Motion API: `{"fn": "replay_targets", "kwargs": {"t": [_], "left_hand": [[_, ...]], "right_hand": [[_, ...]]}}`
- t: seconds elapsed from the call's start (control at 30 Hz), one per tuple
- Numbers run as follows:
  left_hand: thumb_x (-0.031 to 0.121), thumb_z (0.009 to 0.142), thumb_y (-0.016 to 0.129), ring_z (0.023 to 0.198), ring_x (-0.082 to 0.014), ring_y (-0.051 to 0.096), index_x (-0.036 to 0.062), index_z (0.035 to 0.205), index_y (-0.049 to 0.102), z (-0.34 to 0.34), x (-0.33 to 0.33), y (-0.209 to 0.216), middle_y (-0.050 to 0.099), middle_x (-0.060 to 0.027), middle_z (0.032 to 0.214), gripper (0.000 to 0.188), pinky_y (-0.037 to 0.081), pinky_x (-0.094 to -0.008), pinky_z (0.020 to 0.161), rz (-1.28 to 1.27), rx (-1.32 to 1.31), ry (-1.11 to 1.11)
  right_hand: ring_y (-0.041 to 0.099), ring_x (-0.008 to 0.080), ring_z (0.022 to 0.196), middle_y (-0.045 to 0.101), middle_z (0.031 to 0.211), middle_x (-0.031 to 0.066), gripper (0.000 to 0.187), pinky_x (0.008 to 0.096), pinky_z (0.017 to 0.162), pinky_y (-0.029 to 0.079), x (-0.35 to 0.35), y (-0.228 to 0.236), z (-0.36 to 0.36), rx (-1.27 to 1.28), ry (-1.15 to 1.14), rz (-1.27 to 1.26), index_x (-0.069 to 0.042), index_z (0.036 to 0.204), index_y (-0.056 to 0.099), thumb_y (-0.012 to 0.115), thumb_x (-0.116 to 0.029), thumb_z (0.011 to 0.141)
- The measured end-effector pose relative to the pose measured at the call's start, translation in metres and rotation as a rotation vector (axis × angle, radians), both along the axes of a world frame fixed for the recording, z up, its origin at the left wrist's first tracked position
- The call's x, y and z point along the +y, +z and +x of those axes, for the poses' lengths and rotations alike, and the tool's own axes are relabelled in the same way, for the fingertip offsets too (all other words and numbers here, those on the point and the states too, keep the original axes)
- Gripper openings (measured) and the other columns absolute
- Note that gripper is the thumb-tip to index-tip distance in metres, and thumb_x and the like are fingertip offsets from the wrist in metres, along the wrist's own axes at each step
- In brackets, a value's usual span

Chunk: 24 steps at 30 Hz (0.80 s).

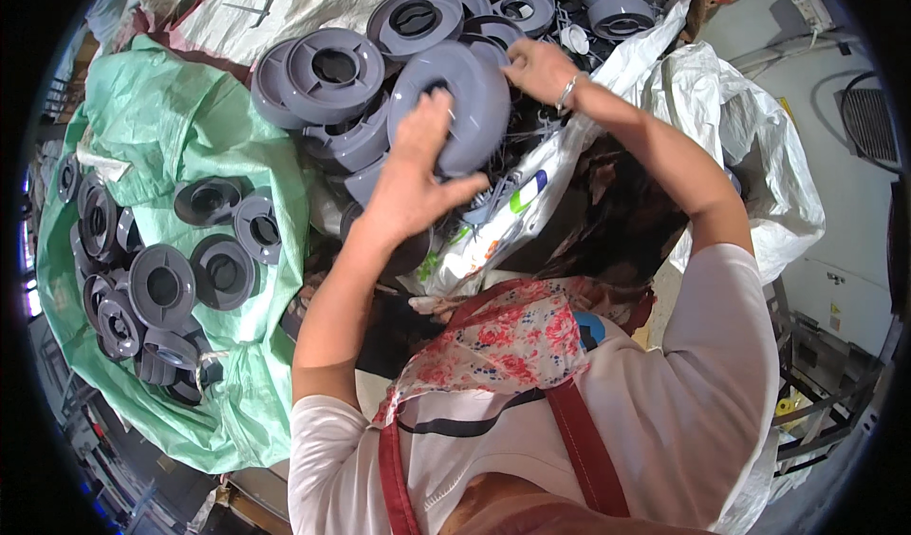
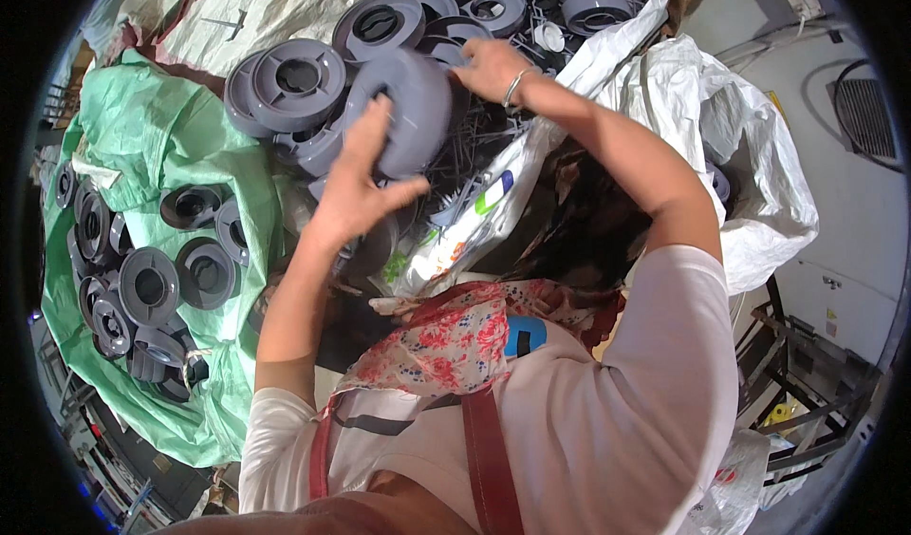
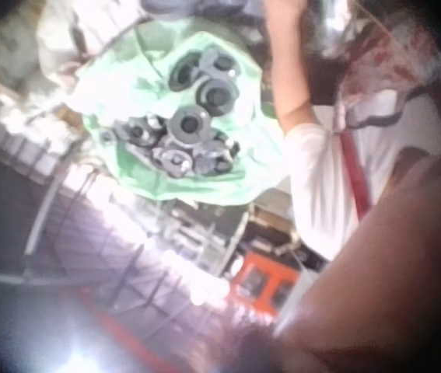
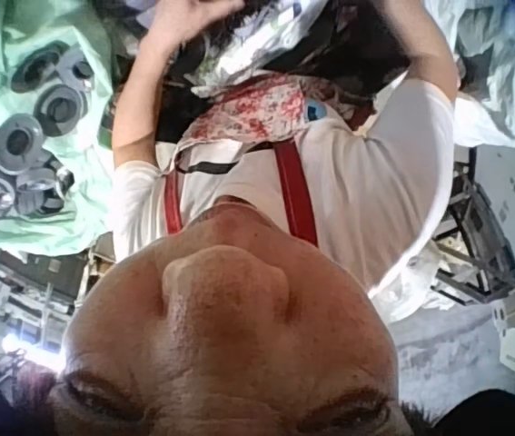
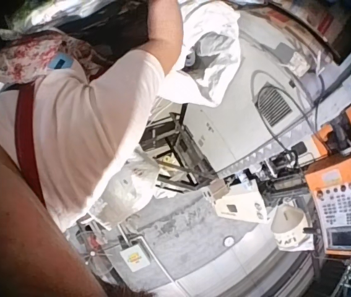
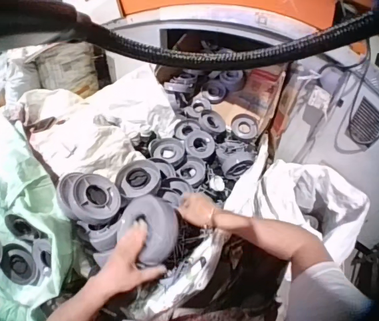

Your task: The person sorts gray plastic wheel components from one bag to another by hand, picking them up from a pile and placing them into a green bag.

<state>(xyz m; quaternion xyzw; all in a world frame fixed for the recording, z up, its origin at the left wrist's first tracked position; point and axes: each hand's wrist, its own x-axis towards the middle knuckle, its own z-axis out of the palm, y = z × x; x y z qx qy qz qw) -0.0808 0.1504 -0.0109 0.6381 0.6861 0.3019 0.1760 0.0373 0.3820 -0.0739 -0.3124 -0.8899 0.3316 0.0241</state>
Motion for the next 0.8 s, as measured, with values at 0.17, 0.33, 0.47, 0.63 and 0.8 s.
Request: {"fn": "replay_targets", "kwargs": {"t": [0.17, 0.33, 0.47, 0.63, 0.8], "left_hand": [[0.025, 0.072, 0.072, 0.120, -0.0339, 0.042, -0.0041, 0.130, 0.035, 0.020, 0.005, -0.023, 0.045, -0.0238, 0.126, 0.074, 0.032, -0.0359, 0.101, -0.173, -0.178, -0.126], [0.018, 0.076, 0.069, 0.113, -0.0233, 0.050, -0.0024, 0.131, 0.036, 0.013, 0.016, -0.028, 0.051, -0.0186, 0.122, 0.067, 0.037, -0.0321, 0.096, -0.290, -0.417, 0.049], [0.012, 0.081, 0.064, 0.108, -0.0195, 0.052, -0.0028, 0.129, 0.038, 0.009, 0.024, -0.037, 0.054, -0.0153, 0.118, 0.057, 0.041, -0.0311, 0.093, -0.274, -0.795, 0.222], [0.034, 0.083, 0.061, 0.104, -0.0229, 0.053, -0.0020, 0.132, 0.031, 0.012, 0.039, -0.031, 0.054, -0.0125, 0.115, 0.068, 0.041, -0.0355, 0.093, -0.230, -1.450, 0.653], [0.033, 0.084, 0.057, 0.100, -0.0225, 0.053, -0.0021, 0.112, 0.048, 0.002, 0.038, -0.040, 0.057, -0.0134, 0.106, 0.046, 0.041, -0.0388, 0.090, -0.191, -1.624, 0.596]], "right_hand": [[0.049, 0.0292, 0.107, 0.055, 0.111, 0.0123, 0.028, 0.0420, 0.084, 0.046, 0.108, -0.071, 0.001, -0.309, 0.025, 0.643, -0.006, 0.109, 0.051, 0.050, -0.011, 0.081], [0.050, 0.0260, 0.110, 0.059, 0.110, 0.0084, 0.026, 0.0390, 0.082, 0.047, 0.133, -0.096, -0.008, -0.674, 0.331, 0.737, -0.009, 0.104, 0.063, 0.050, -0.011, 0.082], [0.061, 0.0327, 0.082, 0.064, 0.086, 0.0147, 0.021, 0.0406, 0.073, 0.048, 0.119, -0.094, -0.004, -0.573, 0.188, 0.446, -0.004, 0.087, 0.064, 0.053, -0.020, 0.082], [0.058, 0.0234, 0.082, 0.061, 0.084, 0.0036, 0.011, 0.0345, 0.064, 0.050, 0.018, -0.029, 0.029, 0.481, 0.730, 0.382, -0.011, 0.081, 0.062, 0.058, -0.014, 0.071], [0.059, 0.0195, 0.067, 0.060, 0.076, 0.0108, 0.026, 0.0298, 0.061, 0.047, 0.008, 0.015, 0.014, 0.199, 0.356, -0.307, -0.007, 0.089, 0.062, 0.057, -0.031, 0.085]]}}
